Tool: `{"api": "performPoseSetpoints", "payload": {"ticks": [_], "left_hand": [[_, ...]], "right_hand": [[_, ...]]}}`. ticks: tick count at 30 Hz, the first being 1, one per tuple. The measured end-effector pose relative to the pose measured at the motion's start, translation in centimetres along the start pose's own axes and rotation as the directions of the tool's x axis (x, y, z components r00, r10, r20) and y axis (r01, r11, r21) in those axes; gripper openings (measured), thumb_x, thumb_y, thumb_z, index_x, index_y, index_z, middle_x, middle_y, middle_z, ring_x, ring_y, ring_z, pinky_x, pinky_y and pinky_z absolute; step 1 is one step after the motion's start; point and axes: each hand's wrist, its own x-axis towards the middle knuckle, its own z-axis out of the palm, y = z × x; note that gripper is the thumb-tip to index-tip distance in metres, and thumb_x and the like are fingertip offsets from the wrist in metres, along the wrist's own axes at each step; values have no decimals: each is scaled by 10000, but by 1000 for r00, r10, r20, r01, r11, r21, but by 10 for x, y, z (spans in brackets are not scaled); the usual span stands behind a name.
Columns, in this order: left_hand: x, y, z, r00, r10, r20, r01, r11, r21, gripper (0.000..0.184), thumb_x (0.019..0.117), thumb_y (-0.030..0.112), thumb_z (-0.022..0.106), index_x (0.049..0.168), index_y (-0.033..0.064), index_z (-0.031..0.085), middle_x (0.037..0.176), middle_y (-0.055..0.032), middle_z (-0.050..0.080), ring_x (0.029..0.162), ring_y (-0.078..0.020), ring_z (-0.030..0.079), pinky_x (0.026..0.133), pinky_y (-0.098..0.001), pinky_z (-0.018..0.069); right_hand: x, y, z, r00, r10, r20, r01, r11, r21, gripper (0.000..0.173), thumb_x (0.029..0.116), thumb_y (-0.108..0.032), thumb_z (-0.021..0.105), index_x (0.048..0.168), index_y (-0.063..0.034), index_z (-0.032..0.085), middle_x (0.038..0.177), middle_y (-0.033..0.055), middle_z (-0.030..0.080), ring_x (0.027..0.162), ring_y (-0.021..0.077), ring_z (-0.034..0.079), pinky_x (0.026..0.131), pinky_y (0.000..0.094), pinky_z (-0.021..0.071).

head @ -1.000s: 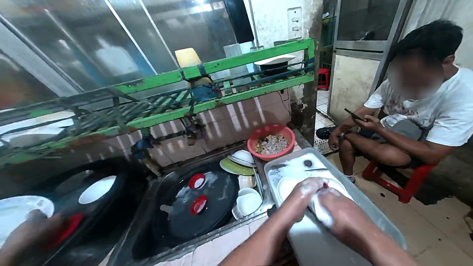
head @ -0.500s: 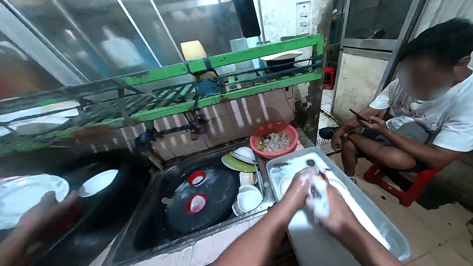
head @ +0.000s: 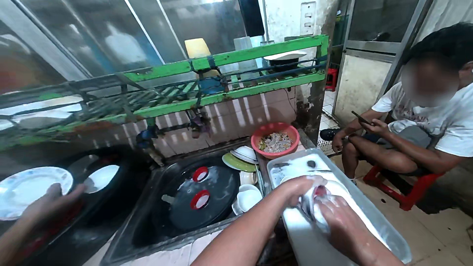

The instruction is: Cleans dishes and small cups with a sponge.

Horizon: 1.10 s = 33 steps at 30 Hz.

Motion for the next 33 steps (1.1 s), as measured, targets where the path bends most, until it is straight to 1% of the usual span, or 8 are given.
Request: {"api": "performPoseSetpoints", "payload": {"ticks": [3,5,7,10,14,17,20,33], "left_hand": [[-2,-12,-8,999,-5,-37,-10,920,-391,508,1074,551,370,1170,112,607,943,-53,669,849,-166,665,747,-366,575],[-3,-20,0,992,94,-87,-128,765,-631,487,1088,522,346,1230,121,581,1007,-72,686,915,-193,687,795,-388,590],[-2,-25,13,963,148,-223,-268,544,-795,415,1094,429,401,1280,102,577,1100,-109,689,1015,-235,686,880,-426,581],[-4,-22,21,901,67,-428,-415,417,-808,309,1078,282,487,1268,61,592,1095,-148,682,1005,-270,682,869,-464,579],[-3,-28,32,775,20,-632,-479,670,-567,307,1092,248,487,1228,1,607,1086,-152,659,974,-227,655,851,-412,563],[-4,-29,58,721,56,-691,-465,778,-422,362,1115,243,409,1265,-34,588,1155,-173,640,1030,-215,630,896,-395,538],[-2,-27,64,689,70,-722,-480,790,-381,368,1119,223,387,1272,-50,582,1190,-190,624,1061,-220,618,920,-393,526],[-9,-21,28,701,70,-710,-502,755,-422,320,1105,223,442,1199,-31,614,1025,-149,663,910,-197,658,808,-373,566]], "right_hand": [[35,-8,-36,795,501,342,-606,680,412,582,832,-261,753,1321,19,605,1167,154,703,1103,254,674,965,472,540],[38,2,-44,684,631,366,-624,246,742,609,803,-203,760,1351,-39,551,1038,48,690,859,111,686,742,306,600],[32,18,-46,607,659,445,-643,77,762,523,873,-152,729,1348,-43,539,969,59,670,757,121,665,659,306,589],[20,43,-42,503,741,446,-797,197,571,555,919,-133,745,1409,14,531,1271,195,645,1133,244,641,995,437,523],[25,26,-53,606,753,257,-698,348,626,530,879,-164,754,1345,12,576,1183,163,669,1038,208,664,902,401,562],[39,17,-53,653,712,257,-726,493,480,552,857,-212,816,1320,22,628,1251,224,669,1187,322,635,1054,507,485],[43,16,-45,605,762,230,-737,427,523,543,859,-154,813,1329,31,615,1256,234,659,1190,327,629,1057,505,479],[33,7,-38,910,410,58,-394,815,425,322,872,-159,719,1145,11,734,1161,192,717,1139,348,667,1006,547,518]]}}
